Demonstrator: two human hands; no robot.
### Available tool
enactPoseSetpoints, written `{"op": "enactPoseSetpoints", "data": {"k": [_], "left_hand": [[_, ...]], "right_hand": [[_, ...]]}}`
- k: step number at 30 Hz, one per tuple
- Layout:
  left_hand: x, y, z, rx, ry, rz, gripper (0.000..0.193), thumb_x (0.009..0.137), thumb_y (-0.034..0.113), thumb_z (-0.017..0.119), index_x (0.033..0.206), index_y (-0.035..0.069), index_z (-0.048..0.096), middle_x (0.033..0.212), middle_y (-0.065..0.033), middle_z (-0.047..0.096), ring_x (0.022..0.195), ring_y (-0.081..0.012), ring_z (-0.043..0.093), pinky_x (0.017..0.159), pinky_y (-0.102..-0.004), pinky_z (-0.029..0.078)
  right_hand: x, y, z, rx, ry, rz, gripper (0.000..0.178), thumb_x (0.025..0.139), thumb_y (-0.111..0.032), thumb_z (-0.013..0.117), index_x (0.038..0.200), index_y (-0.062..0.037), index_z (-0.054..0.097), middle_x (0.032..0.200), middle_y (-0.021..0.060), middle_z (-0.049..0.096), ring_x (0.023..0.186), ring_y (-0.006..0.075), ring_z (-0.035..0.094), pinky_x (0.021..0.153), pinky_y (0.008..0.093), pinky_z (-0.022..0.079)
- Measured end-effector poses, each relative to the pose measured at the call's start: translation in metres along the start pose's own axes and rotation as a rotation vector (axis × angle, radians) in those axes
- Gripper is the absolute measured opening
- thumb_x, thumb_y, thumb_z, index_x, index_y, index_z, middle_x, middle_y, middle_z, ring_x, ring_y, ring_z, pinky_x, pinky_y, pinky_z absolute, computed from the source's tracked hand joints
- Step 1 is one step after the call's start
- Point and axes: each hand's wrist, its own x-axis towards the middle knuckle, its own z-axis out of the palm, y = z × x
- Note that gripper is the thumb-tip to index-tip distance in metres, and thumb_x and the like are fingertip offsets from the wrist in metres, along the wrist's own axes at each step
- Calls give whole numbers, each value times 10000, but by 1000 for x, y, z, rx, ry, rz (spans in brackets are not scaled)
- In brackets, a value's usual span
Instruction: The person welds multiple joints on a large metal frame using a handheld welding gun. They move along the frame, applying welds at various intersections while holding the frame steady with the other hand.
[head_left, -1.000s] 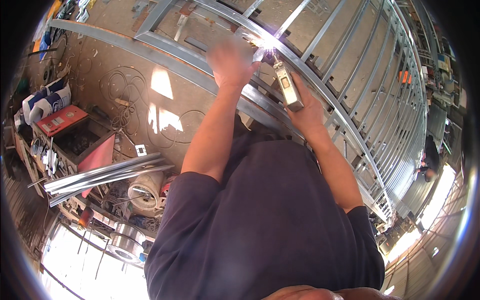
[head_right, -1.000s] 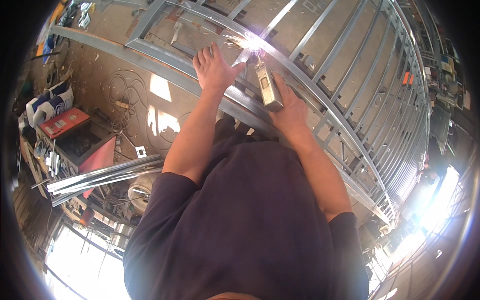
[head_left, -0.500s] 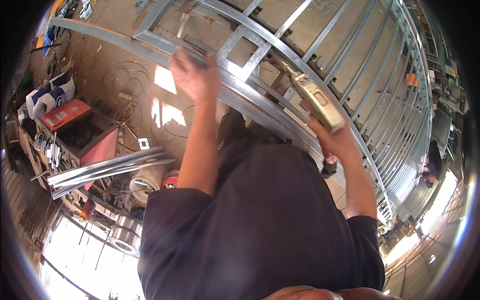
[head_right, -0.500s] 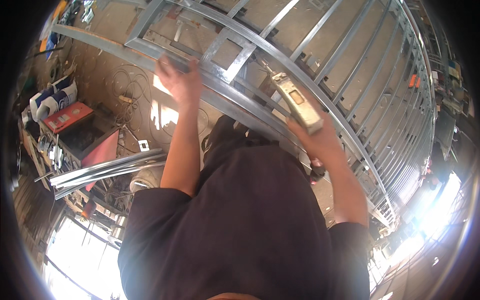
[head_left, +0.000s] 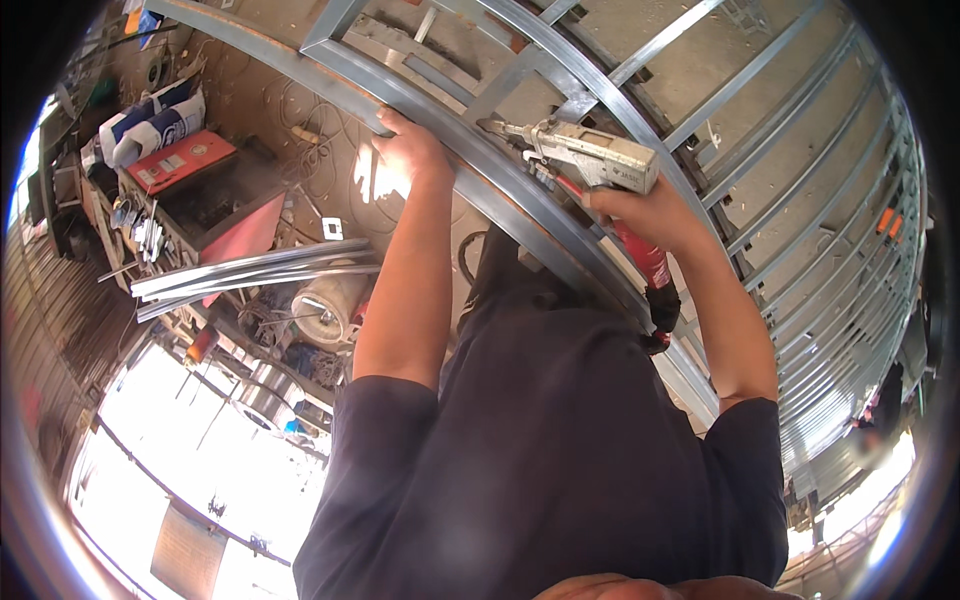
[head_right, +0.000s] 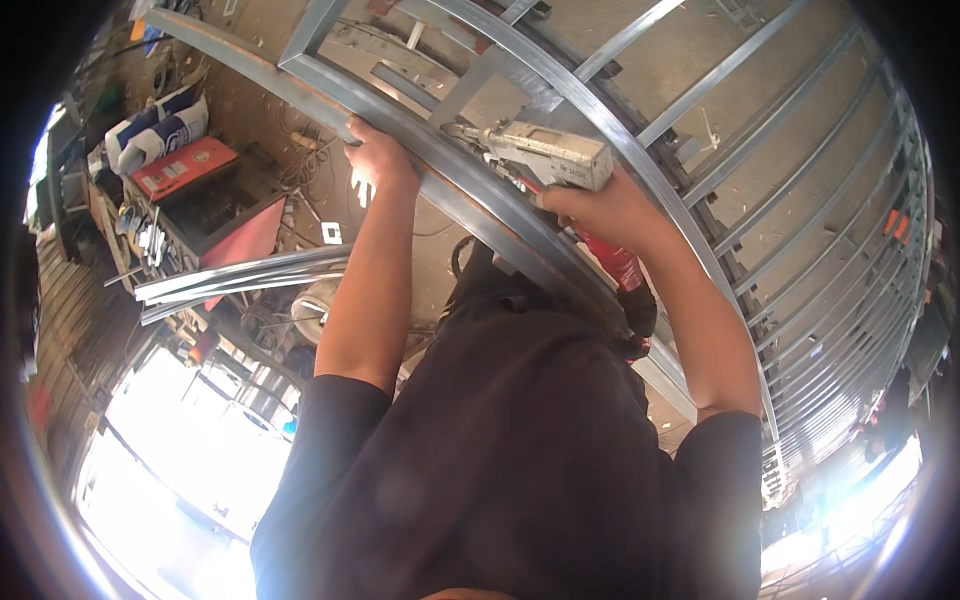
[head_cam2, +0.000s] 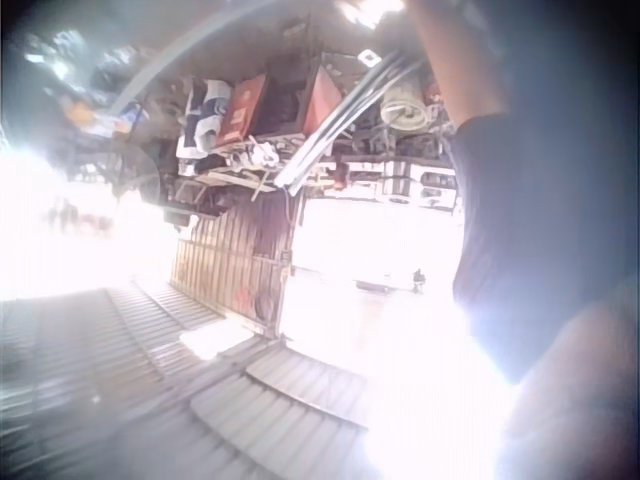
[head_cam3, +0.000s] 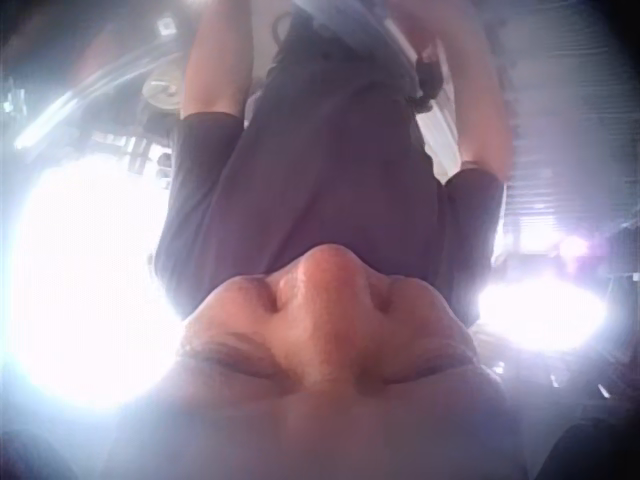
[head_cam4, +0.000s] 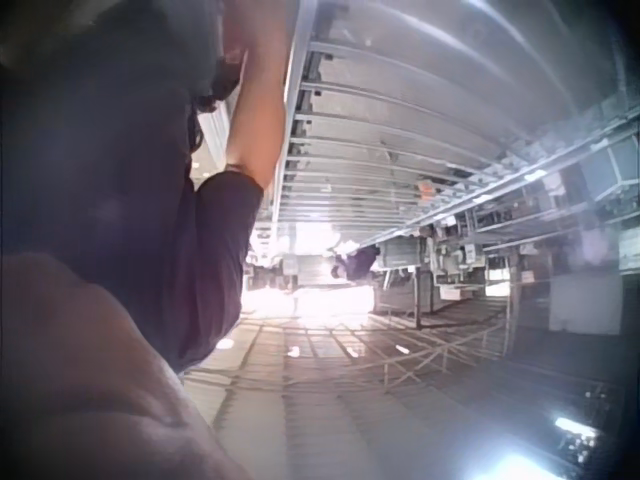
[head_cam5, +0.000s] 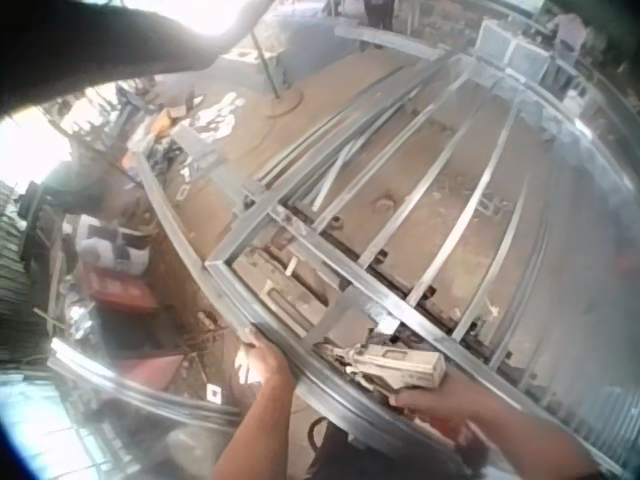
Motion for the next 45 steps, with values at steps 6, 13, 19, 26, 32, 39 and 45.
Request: {"op": "enactPoseSetpoints", "data": {"k": [6,13,19,26,32,39,45], "left_hand": [[-26,26,-2,138,55,-35,873,1031,652,410,1474,-99,456,1375,-293,617,1198,-417,662,1006,-476,558],[-30,29,1,181,113,-23,868,1032,663,385,1456,-86,495,1368,-275,637,1214,-418,655,1036,-485,527],[-23,23,2,267,142,5,870,1035,657,377,1493,-76,471,1400,-270,623,1262,-419,630,1077,-499,495],[-28,28,2,258,137,-28,840,1045,640,365,1494,-60,479,1429,-262,605,1283,-423,615,1095,-505,481],[-21,23,3,271,143,-19,823,1049,630,368,1482,-59,488,1419,-258,611,1273,-424,619,1074,-506,497],[-24,24,0,262,105,3,880,1045,658,338,1493,-95,425,1309,-298,663,1184,-443,663,1024,-499,524],[-22,22,2,244,126,7,861,1045,657,354,1447,-97,460,1246,-293,691,1127,-447,686,975,-504,545]], "right_hand": [[17,7,-5,96,-55,-40,458,844,-152,791,1250,0,643,934,55,692,753,136,637,655,321,547],[24,13,-8,158,-85,-62,335,843,-133,786,1132,-6,676,873,41,701,741,130,646,648,311,545],[23,11,-6,173,-56,-42,317,836,-143,793,1100,-10,682,871,37,698,728,125,642,642,304,541],[24,14,-7,152,-79,-66,339,837,-143,793,1125,-6,679,889,35,688,731,120,639,639,302,543],[23,14,-8,125,-94,-61,399,845,-167,801,1182,3,669,932,45,685,747,128,638,652,307,555],[18,17,-9,78,-77,-18,416,854,-178,799,1206,0,667,950,52,689,764,142,641,668,322,560],[10,16,-9,76,-46,-25,428,847,-196,818,1205,-12,671,954,49,693,782,140,648,686,321,559]]}}
